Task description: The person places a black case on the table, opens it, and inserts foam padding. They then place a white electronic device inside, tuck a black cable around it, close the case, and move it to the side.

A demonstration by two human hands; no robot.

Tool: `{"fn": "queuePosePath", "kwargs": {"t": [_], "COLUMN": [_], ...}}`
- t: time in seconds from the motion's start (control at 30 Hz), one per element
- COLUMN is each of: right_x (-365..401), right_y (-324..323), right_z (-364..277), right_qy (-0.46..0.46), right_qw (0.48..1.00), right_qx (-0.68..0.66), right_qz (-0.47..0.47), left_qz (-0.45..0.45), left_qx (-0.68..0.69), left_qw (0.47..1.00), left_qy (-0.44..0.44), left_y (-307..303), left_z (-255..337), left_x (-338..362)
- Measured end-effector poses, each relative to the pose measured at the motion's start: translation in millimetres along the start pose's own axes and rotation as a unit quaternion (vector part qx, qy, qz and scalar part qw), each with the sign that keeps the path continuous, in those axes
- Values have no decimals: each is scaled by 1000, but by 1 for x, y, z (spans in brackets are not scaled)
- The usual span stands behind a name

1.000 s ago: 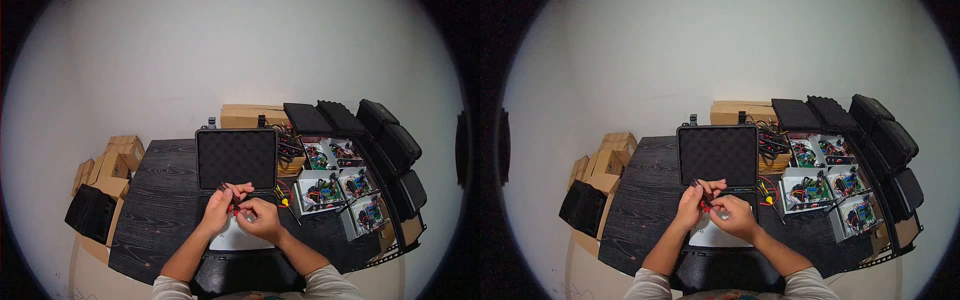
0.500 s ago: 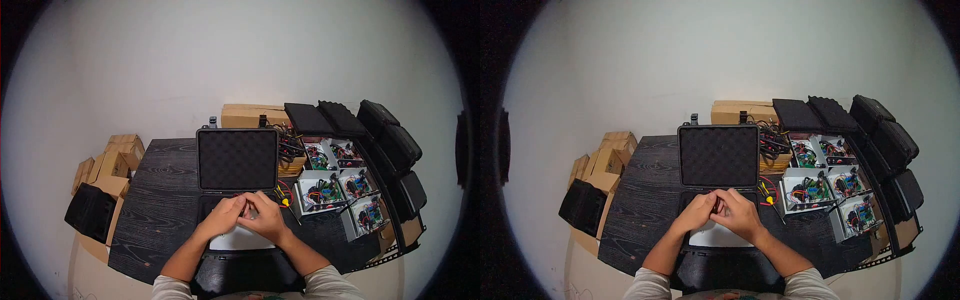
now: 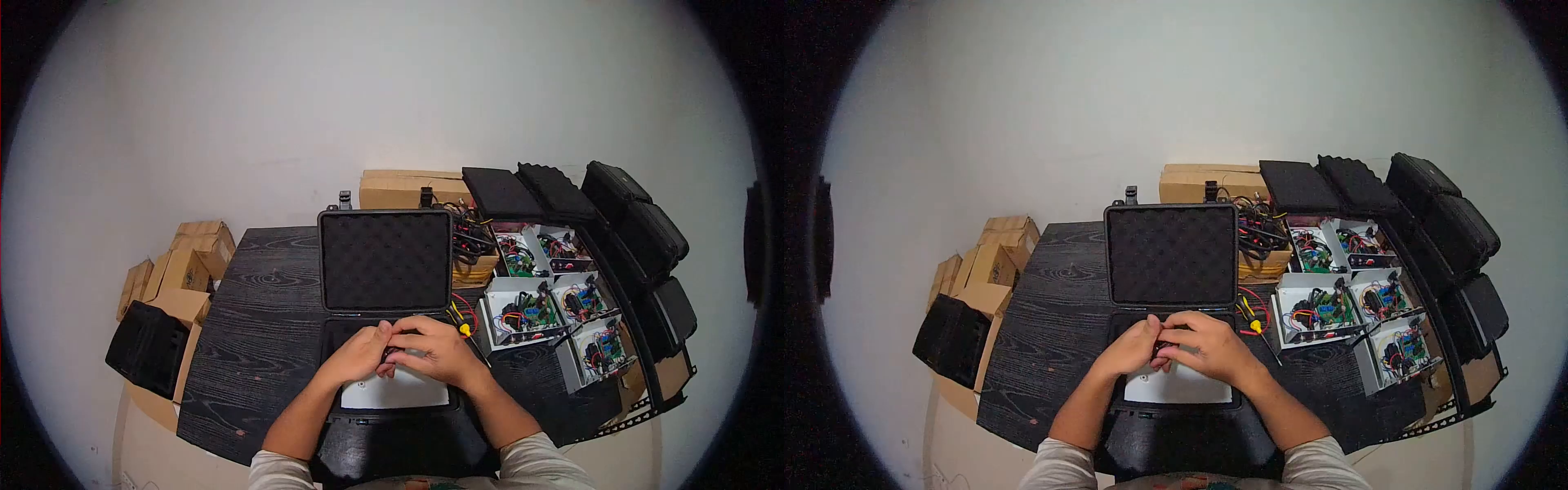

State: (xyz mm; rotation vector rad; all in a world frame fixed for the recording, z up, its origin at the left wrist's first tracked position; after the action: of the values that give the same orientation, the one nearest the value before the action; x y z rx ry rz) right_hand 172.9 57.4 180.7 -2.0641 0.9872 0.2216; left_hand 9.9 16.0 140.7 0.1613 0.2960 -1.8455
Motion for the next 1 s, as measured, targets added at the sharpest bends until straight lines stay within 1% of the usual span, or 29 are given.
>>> {"fn": "queuePosePath", "kwargs": {"t": [0.07, 0.17, 0.27, 0.37, 0.47, 0.57, 0.67, 0.77, 0.87, 0.97, 1.0], "right_x": [-1, -3, -5, -2, 0, 1, 2, 1, 0, 2, 2], "right_y": [2, 2, 0, 2, 0, 2, 3, 2, 0, 6, 7], "right_z": [2, 2, -8, -7, -8, -5, -4, -3, -3, 0, -2], "right_qy": [-30, -76, -84, -25, 14, 23, 26, 5, 5, -7, -8], "right_qw": [999, 996, 995, 997, 994, 992, 992, 997, 998, 998, 998], "right_qx": [31, 50, 52, -9, -28, -37, -7, -8, -28, -25, -20], "right_qz": [15, -7, -32, -73, -105, -115, -125, -75, -64, -53, -56], "left_qz": [7, 7, -49, -81, -68, -113, -34, 12, 32, 63, 70], "left_qx": [-8, -7, 55, -10, -31, -16, -22, -21, -22, 7, -8], "left_qw": [1000, 1000, 997, 993, 993, 991, 994, 994, 998, 996, 996], "left_qy": [19, 13, -36, -80, -92, -62, -99, -107, -46, -60, -47], "left_y": [2, 1, -10, -11, -5, -7, -5, -10, -15, -7, -8], "left_z": [1, 3, -14, 2, 10, -2, 13, 9, -12, -1, -1], "left_x": [-2, -1, 4, 10, 10, 8, 4, 2, 0, -1, -1]}}
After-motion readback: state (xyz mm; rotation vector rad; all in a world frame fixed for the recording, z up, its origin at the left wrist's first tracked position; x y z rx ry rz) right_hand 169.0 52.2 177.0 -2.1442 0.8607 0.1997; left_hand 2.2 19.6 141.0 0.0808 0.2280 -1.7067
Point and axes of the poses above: each hand's wrist, its own x-axis away from the middle knuckle, its own y-axis out of the palm, z = x × y, the point moved 4 cm from there along -x, towards the middle knuckle, and after that the axes turned 12 degrees about y, right-handed, at the moved point
